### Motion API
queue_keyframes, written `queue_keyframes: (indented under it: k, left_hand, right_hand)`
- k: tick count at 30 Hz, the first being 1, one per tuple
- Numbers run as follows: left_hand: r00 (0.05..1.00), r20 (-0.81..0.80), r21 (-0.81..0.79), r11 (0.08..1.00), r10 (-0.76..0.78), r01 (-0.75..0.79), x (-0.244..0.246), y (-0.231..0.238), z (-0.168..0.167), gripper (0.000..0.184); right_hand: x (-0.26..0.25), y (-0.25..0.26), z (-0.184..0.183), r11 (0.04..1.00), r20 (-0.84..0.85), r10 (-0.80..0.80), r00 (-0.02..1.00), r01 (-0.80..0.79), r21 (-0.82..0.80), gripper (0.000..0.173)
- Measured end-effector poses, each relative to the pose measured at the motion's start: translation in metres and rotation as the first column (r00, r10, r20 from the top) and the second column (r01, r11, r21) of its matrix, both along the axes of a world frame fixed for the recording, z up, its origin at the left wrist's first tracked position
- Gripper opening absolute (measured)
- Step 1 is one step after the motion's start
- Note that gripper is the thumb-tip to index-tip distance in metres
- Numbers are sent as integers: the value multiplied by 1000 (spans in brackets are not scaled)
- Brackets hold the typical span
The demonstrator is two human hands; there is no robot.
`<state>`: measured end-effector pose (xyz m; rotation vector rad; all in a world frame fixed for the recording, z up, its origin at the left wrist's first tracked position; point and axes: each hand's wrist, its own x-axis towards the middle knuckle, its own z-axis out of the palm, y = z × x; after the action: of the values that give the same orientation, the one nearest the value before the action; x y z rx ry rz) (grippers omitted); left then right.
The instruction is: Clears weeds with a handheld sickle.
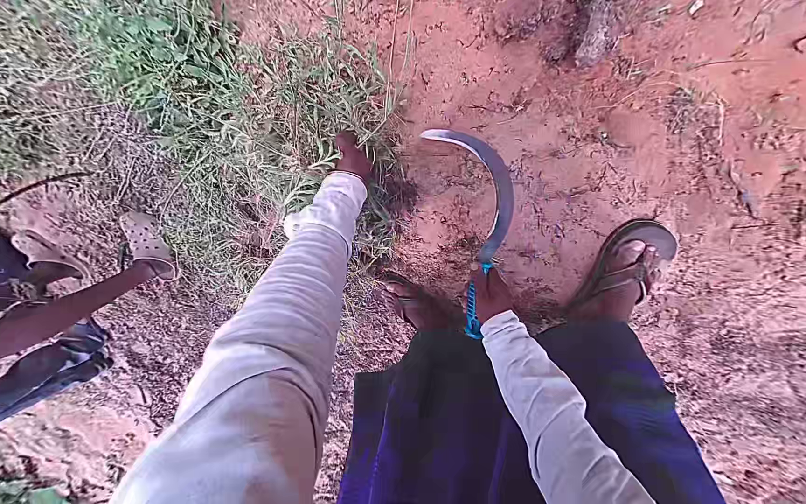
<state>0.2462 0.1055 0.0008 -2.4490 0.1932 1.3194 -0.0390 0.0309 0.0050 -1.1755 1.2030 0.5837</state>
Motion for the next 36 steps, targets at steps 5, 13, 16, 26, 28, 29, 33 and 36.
queue_keyframes:
  k: [5,13,16,26,28,29,33,36]
  left_hand:
    - [802,126,-434,759,584,-484,-1,23,-7,65]
    - [985,58,-48,986,162,-159,8,0,18,53]
    - [965,139,7,975,221,-224,21,20,23,54]
    - [210,-42,-887,60,977,-457,45,69,-3,44]
    - [242,93,-856,202,966,-476,60,83,6,43]
    - [331,232,-788,376,915,-487,65,93,14,41]
    - [576,305,-616,618,758,-488,64,78,33,50]
    - [845,266,-497,817,464,-292,63,37,25,68]
  right_hand:
    - [71,12,-55,918,-3,394,919,-394,43,51]
    - [-39,75,59,966,-151,254,955,-241,98,48]
    - [-35,71,62,984,-78,148,986,-155,-90,46]
    - [128,61,-20,937,-134,350,927,-348,42,53]
    - [110,64,-5,952,-130,300,945,-289,99,49]
    - [106,58,3,953,-119,290,950,-274,130,49]
    - [122,34,25,961,-116,241,964,-220,168,50]
    - [133,19,20,976,-118,217,969,-219,-5,50]
